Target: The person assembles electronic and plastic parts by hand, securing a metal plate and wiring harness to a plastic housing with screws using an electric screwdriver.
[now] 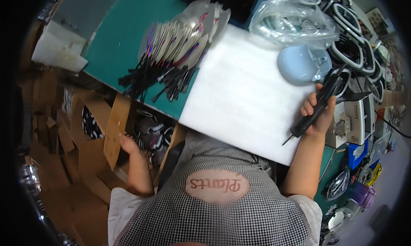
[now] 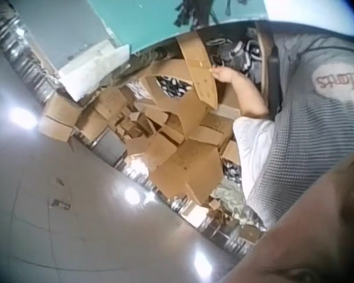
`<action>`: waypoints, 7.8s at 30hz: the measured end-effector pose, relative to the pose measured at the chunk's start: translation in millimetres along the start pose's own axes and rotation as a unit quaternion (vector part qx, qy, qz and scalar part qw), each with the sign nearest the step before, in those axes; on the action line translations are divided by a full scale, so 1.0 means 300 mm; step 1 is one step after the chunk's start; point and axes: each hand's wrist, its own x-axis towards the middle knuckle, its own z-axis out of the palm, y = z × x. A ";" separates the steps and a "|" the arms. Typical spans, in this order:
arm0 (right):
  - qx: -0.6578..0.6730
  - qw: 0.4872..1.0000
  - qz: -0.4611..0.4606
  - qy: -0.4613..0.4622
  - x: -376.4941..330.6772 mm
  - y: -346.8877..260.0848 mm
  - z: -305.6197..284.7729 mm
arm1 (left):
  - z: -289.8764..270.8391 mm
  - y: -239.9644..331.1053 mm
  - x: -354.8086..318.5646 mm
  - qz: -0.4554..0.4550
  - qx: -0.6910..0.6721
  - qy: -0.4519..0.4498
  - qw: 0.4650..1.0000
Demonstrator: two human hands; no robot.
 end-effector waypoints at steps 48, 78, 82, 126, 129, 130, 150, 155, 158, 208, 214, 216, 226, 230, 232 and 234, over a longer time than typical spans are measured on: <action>-0.001 0.983 -0.025 0.181 -0.023 -0.022 0.143 | 1.378 1.294 -2.010 0.726 0.277 -0.571 0.266; -0.023 0.977 -0.092 0.191 0.003 0.015 0.130 | 1.004 1.288 -1.350 0.263 0.369 -0.798 0.397; -0.031 0.980 -0.087 0.178 0.007 0.021 0.127 | 0.948 1.118 -1.267 0.359 0.378 -0.775 0.357; -0.057 0.978 -0.075 0.187 -0.006 0.034 0.113 | 1.347 1.427 -0.933 0.662 0.219 -0.336 0.634; -0.059 0.978 -0.074 0.184 -0.007 0.032 0.112 | 1.429 1.406 -0.940 0.687 0.239 -0.327 0.603; -0.064 0.978 -0.076 0.182 -0.003 0.033 0.114 | 1.451 1.402 -0.938 0.709 0.244 -0.318 0.581; -0.067 0.979 -0.071 0.177 0.000 0.028 0.125 | 1.036 1.375 -1.063 0.620 0.092 -0.613 0.481; -0.055 0.980 -0.069 0.180 -0.001 0.026 0.115 | 1.268 1.198 -1.310 0.673 0.145 -0.519 0.508; -0.050 0.979 -0.068 0.183 -0.002 0.024 0.129 | 1.394 1.180 -1.396 0.691 0.212 -0.475 0.502; -0.049 0.983 -0.093 0.148 0.014 0.038 0.087 | 0.650 0.947 -1.226 0.704 0.149 -0.466 0.515; -0.051 0.984 -0.093 0.145 0.016 0.043 0.086 | 0.673 0.896 -1.222 0.683 0.161 -0.483 0.524; -0.053 0.983 -0.097 0.143 0.012 0.038 0.093 | 0.676 0.890 -1.215 0.689 0.121 -0.485 0.524; -0.048 0.984 -0.093 0.145 0.013 0.041 0.087 | 0.537 0.936 -1.206 0.762 0.205 -0.470 0.396; -0.048 0.984 -0.093 0.147 0.010 0.036 0.081 | 0.526 0.944 -1.211 0.765 0.236 -0.482 0.356; -0.046 0.984 -0.091 0.148 0.012 0.036 0.082 | 0.539 0.966 -1.219 0.775 0.257 -0.495 0.296; -0.047 0.983 -0.092 0.149 0.012 0.037 0.088 | 0.548 0.988 -1.222 0.778 0.264 -0.499 0.275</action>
